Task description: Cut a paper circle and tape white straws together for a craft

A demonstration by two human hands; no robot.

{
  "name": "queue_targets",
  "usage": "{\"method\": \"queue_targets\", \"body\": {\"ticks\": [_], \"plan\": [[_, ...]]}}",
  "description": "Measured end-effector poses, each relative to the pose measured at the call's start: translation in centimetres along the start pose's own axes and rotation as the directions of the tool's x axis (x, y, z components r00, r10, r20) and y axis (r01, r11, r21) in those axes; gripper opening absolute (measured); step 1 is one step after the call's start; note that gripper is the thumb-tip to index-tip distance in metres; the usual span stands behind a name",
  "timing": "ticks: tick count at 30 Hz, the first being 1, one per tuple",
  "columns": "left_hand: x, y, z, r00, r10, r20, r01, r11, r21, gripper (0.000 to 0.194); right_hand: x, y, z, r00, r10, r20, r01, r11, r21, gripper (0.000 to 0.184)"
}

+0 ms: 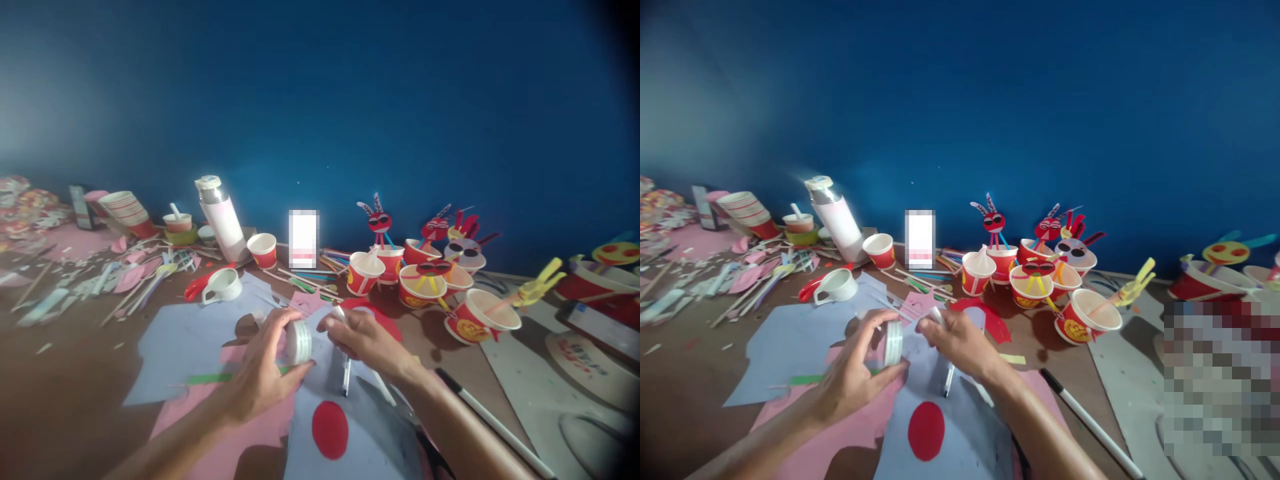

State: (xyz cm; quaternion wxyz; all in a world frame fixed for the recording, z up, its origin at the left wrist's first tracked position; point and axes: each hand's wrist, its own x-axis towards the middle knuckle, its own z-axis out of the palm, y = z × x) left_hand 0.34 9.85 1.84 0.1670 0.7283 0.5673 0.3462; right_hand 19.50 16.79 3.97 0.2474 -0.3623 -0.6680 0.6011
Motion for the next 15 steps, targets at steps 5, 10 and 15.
{"method": "queue_targets", "body": {"ticks": [5,10,15], "plan": [[-0.04,0.13,-0.21,0.992,0.124,-0.014,-0.122,0.990,0.075,0.054,0.12,-0.01,0.80,0.988,0.021,0.156,-0.049,0.983,0.175,0.030],[-0.07,-0.15,-0.10,0.985,0.168,-0.028,-0.163,0.977,0.140,0.054,-0.13,-0.38,0.84,0.980,0.089,0.179,-0.126,0.970,0.209,0.015],[-0.22,-0.35,0.17,0.973,0.222,-0.061,-0.210,0.965,0.158,0.057,-0.08,-0.22,1.16,0.978,0.112,0.176,-0.136,0.982,0.130,0.010]]}}
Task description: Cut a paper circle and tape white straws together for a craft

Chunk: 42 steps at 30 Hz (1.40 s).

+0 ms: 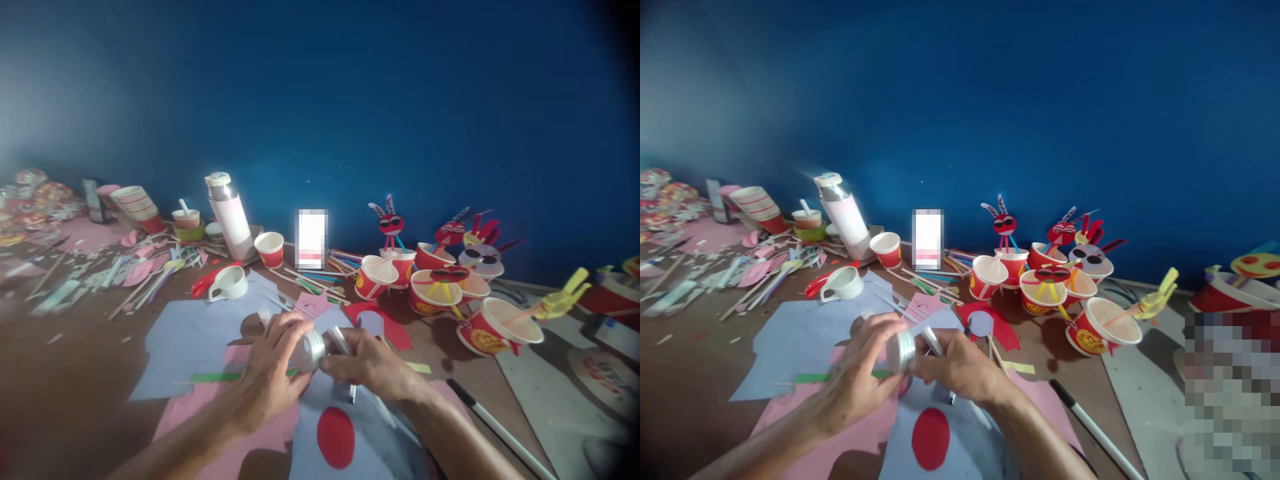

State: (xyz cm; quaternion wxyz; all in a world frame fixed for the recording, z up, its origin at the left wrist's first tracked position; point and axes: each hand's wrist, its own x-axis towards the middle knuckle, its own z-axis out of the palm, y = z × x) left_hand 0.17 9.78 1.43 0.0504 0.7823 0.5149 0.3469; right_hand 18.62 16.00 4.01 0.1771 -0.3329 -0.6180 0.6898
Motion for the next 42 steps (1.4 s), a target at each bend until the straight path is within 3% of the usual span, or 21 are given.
{"method": "queue_targets", "body": {"ticks": [7,14,19,24,28,32,35,37,39,42], "plan": [[0.2,0.2,-0.2,0.995,0.074,-0.068,-0.074,0.997,0.009,0.056,0.1,0.5,0.7,1.000,0.020,-0.020,-0.016,0.987,0.162,0.011],[0.2,0.1,-0.3,0.993,0.100,-0.062,-0.100,0.995,0.004,0.061,0.2,0.9,1.0,1.000,-0.004,-0.007,0.005,0.981,0.195,0.013],[0.2,0.1,-0.2,0.995,0.099,-0.020,-0.099,0.995,-0.022,0.060,0.3,1.1,0.9,1.000,-0.013,-0.011,0.015,0.986,0.167,0.025],[-0.2,0.3,0.1,0.999,0.040,0.005,-0.039,0.991,-0.127,0.056,0.1,0.7,0.2,0.999,-0.020,-0.025,0.022,0.997,0.076,0.026],[-0.5,0.4,0.0,0.990,-0.108,0.095,0.129,0.957,-0.260,0.067,-0.4,0.0,-0.2,0.995,-0.095,-0.006,0.095,0.995,0.015,0.025],[-0.3,0.6,-0.8,0.921,-0.247,0.302,0.372,0.790,-0.488,0.074,-0.7,-0.4,-0.1,0.981,-0.186,-0.047,0.178,0.975,-0.133,0.018],[0.1,0.6,-1.5,0.842,-0.266,0.469,0.532,0.547,-0.646,0.071,-0.8,-0.6,0.4,0.966,-0.245,-0.083,0.215,0.938,-0.272,0.013],[0.4,0.6,-1.8,0.821,-0.266,0.505,0.570,0.408,-0.713,0.062,-0.7,-0.7,0.7,0.957,-0.278,-0.083,0.236,0.912,-0.336,0.012],[0.8,0.5,-1.9,0.811,-0.307,0.499,0.583,0.341,-0.737,0.053,-0.7,-0.8,0.9,0.955,-0.291,-0.052,0.253,0.895,-0.368,0.010],[1.0,0.4,-1.9,0.776,-0.412,0.477,0.617,0.344,-0.708,0.044,-0.6,-0.7,1.2,0.955,-0.295,-0.021,0.263,0.879,-0.399,0.009]]}}
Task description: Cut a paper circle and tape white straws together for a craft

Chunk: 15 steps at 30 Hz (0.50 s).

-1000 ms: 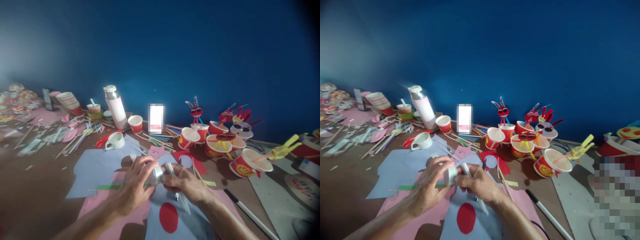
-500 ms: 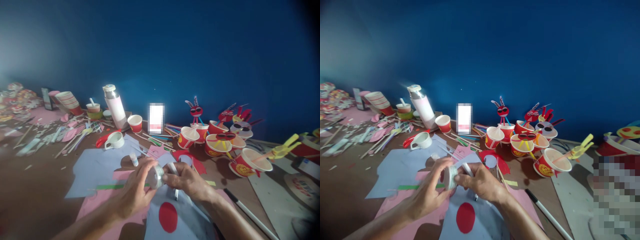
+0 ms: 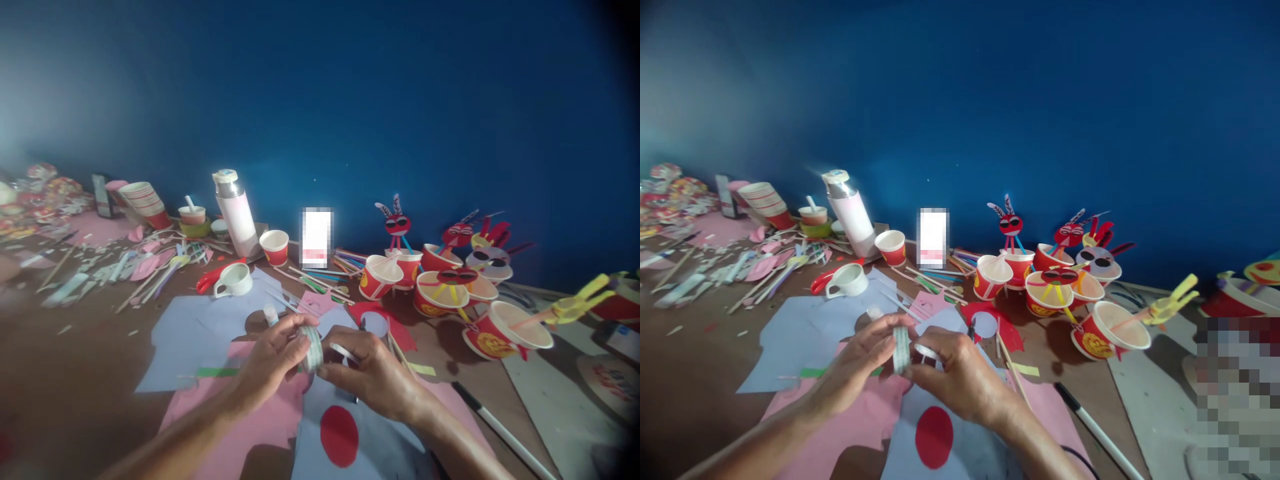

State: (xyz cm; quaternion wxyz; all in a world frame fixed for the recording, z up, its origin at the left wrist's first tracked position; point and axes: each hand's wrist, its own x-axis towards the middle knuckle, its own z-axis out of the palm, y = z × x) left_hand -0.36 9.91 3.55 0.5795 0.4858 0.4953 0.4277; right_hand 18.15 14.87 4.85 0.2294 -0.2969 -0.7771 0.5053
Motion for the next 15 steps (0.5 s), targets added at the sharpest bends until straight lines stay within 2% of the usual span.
{"method": "queue_targets", "body": {"ticks": [4,6,8,11,15], "plan": [[-0.17,-0.11,0.08,1.000,0.001,0.010,-0.001,0.999,0.038,0.042,0.00,0.20,0.27,1.000,0.005,-0.006,-0.005,1.000,-0.021,0.011],[-0.35,-0.17,0.24,0.997,0.082,-0.006,-0.080,0.985,0.154,0.044,-0.01,0.18,0.27,1.000,0.015,0.000,-0.015,1.000,-0.004,0.011],[-0.47,-0.21,0.46,0.969,0.245,-0.035,-0.219,0.916,0.336,0.044,-0.02,0.07,0.15,0.999,0.037,0.017,-0.037,0.999,0.021,0.008],[-0.51,-0.27,0.73,0.890,0.456,-0.016,-0.375,0.751,0.543,0.047,-0.06,-0.05,-0.21,0.996,0.080,0.049,-0.084,0.994,0.071,0.012],[-0.55,-0.54,0.83,0.859,0.512,-0.011,-0.368,0.632,0.682,0.059,-0.15,0.14,-0.54,0.989,0.109,0.103,-0.127,0.973,0.191,0.016]]}}
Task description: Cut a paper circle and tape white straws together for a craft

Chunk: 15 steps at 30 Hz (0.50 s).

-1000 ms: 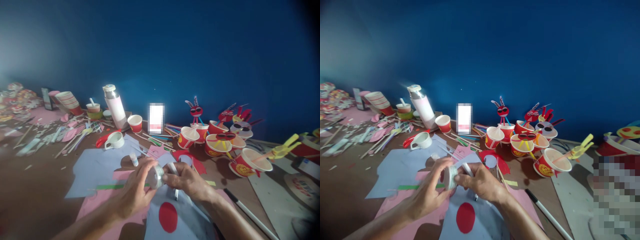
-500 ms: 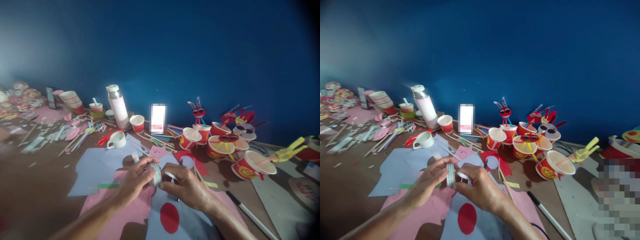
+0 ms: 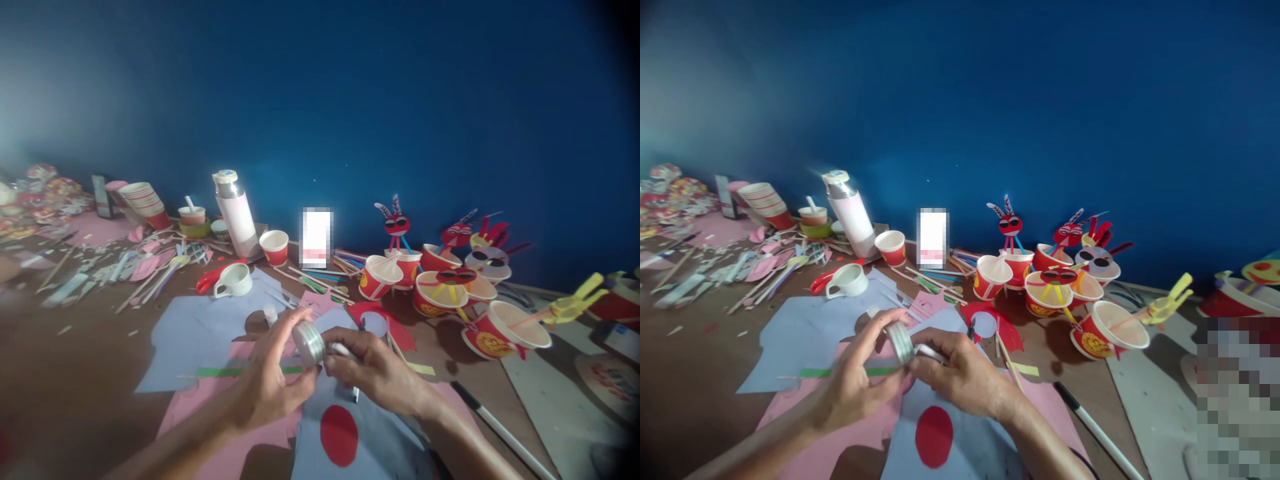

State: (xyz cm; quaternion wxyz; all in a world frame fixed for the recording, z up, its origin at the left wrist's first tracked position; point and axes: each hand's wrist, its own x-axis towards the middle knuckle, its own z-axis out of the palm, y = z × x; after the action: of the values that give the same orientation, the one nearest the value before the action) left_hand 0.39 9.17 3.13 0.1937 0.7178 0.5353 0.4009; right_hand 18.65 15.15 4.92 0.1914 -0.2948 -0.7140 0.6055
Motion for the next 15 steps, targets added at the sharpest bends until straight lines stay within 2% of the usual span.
{"method": "queue_targets", "body": {"ticks": [2,5,7,8,10,12,13,15], "plan": [[-0.2,-0.1,0.1,1.000,0.026,0.007,-0.026,0.998,0.057,0.061,0.0,0.1,0.0,1.000,-0.024,-0.010,0.024,0.999,0.023,0.022],[-0.5,-0.2,0.2,0.998,0.062,0.010,-0.062,0.996,0.069,0.054,0.0,0.2,0.1,0.996,-0.063,-0.064,0.061,0.997,-0.044,0.026],[-0.5,-0.2,0.1,0.999,-0.009,0.035,0.010,1.000,-0.027,0.050,0.0,0.3,0.0,0.994,-0.058,-0.091,0.047,0.991,-0.122,0.026],[-0.4,-0.2,0.0,0.994,-0.080,0.077,0.089,0.989,-0.119,0.050,-0.1,0.3,0.0,0.994,-0.051,-0.101,0.035,0.987,-0.154,0.024],[-0.1,-0.2,-0.2,0.953,-0.226,0.201,0.286,0.890,-0.355,0.050,-0.1,0.3,-0.3,0.993,-0.032,-0.115,0.010,0.983,-0.185,0.021],[0.3,-0.3,-0.4,0.903,-0.298,0.310,0.426,0.710,-0.560,0.045,-0.1,0.4,-0.5,0.994,-0.012,-0.110,-0.007,0.985,-0.173,0.017],[0.5,-0.4,-0.5,0.888,-0.310,0.339,0.459,0.631,-0.625,0.041,-0.1,0.5,-0.6,0.995,-0.002,-0.104,-0.015,0.987,-0.161,0.016],[0.7,-0.6,-0.6,0.882,-0.305,0.361,0.472,0.544,-0.694,0.033,-0.1,0.5,-0.8,0.996,0.014,-0.093,-0.028,0.989,-0.148,0.014]]}}
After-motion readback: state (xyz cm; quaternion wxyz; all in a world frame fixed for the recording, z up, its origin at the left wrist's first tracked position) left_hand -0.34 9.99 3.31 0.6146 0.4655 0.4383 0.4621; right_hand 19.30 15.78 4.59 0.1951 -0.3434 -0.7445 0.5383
